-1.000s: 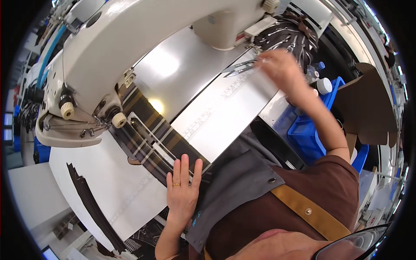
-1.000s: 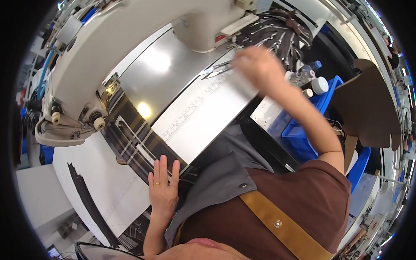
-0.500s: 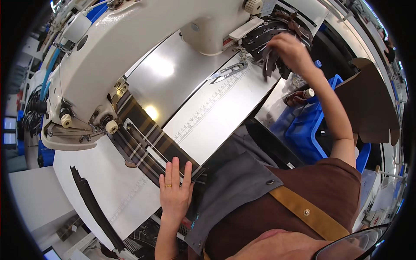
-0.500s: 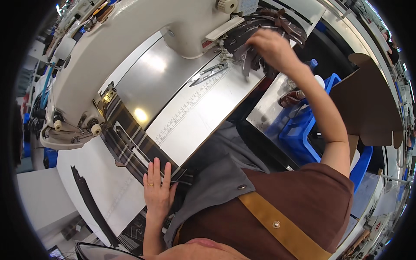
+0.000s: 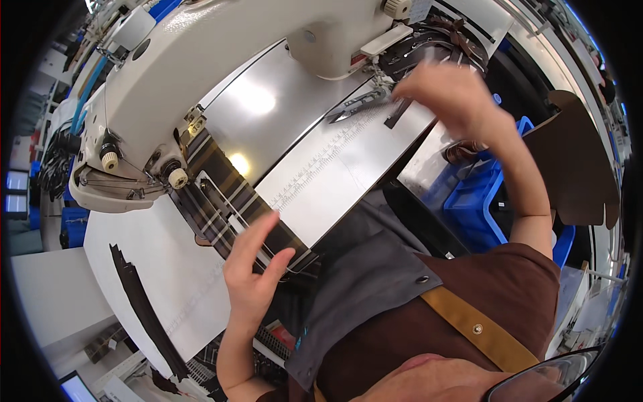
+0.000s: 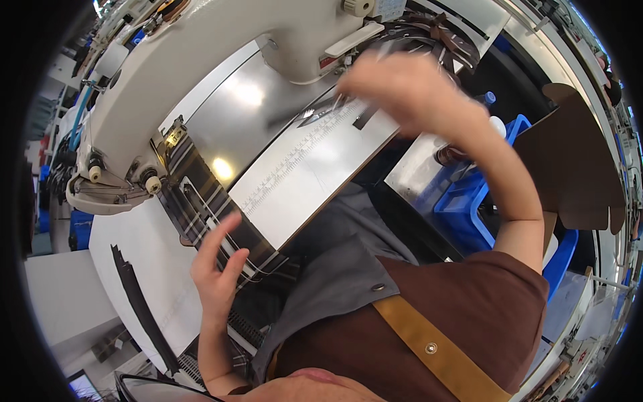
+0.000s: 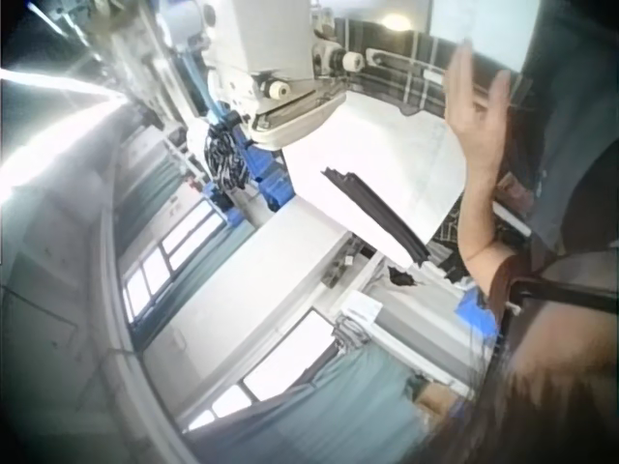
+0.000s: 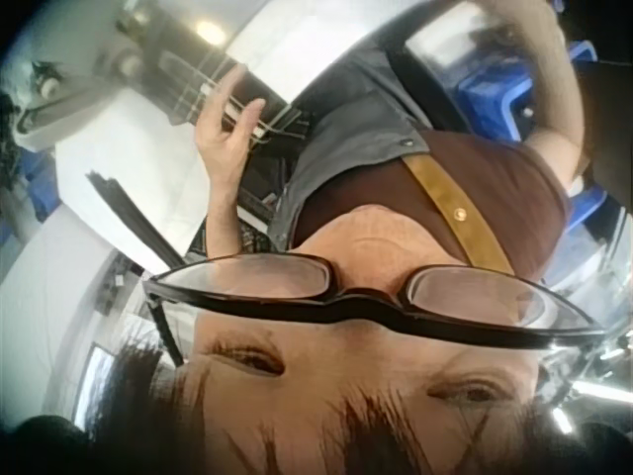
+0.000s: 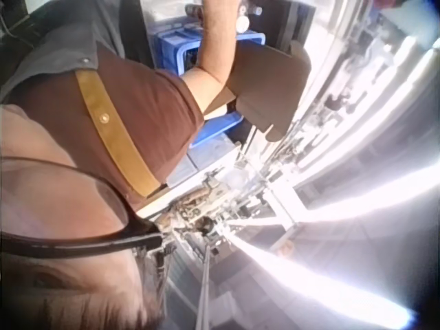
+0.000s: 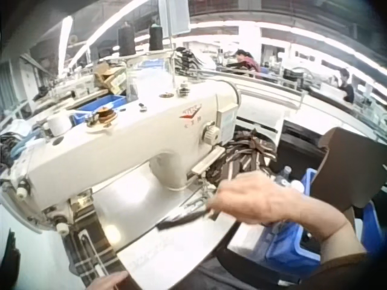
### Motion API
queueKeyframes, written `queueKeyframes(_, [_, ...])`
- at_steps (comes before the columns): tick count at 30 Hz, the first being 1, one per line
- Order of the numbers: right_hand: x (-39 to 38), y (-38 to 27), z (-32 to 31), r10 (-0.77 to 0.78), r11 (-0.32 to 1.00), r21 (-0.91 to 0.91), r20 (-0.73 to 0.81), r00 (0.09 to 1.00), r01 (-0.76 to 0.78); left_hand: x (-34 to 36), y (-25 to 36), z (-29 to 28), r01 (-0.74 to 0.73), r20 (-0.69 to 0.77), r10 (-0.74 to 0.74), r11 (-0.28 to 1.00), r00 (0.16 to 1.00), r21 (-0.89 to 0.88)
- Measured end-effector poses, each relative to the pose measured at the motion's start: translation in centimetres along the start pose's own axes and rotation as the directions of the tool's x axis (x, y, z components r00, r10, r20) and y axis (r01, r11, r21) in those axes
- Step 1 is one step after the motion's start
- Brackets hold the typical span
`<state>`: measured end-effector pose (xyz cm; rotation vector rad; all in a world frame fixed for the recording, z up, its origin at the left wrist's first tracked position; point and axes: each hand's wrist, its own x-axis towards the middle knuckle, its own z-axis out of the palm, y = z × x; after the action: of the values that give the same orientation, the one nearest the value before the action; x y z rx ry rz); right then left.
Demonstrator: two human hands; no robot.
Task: The person sews a zipper onto a plaid fabric pouch using an industrial sewing machine. They guide the fabric under the needle, stitch along the zipper edge, and trim the excess thread with scissors. The process is repeated for multiple pouches, with the person retrieving new items from a blue bin and placing finished ones aside.
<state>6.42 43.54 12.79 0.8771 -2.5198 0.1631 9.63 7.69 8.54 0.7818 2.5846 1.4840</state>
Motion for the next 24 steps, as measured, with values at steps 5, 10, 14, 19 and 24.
queueKeyframes(5, [2.9,-9.3,2.9,-0.315,0.832,0.495,0.048,0.948,0.252,3.3,1.9,1.3,0.162,0.386,-0.053,0.953,0.921,-0.255])
queueKeyframes(10, [5.4,-10.1,2.5,-0.356,0.840,0.491,0.173,0.919,0.233,0.4,0.2,0.4,0.579,0.597,-0.187,0.579,0.780,-0.574])
queueKeyframes(14, [6.7,-7.6,7.1,-0.322,0.940,0.136,0.048,0.945,0.313,-3.3,-0.7,-0.1,0.622,0.605,-0.240,0.541,0.759,-0.565])
queueKeyframes(19, [9.4,-9.5,10.4,-0.418,0.871,0.170,-0.238,0.877,0.461,-6.5,-1.7,0.8,0.411,0.542,-0.192,0.855,0.818,-0.316])
queueKeyframes(24, [9.6,-16.5,10.6,-0.495,0.752,0.361,-0.243,0.834,0.552,-7.0,-1.1,0.3,0.525,0.436,-0.310,0.327,0.845,-0.786])
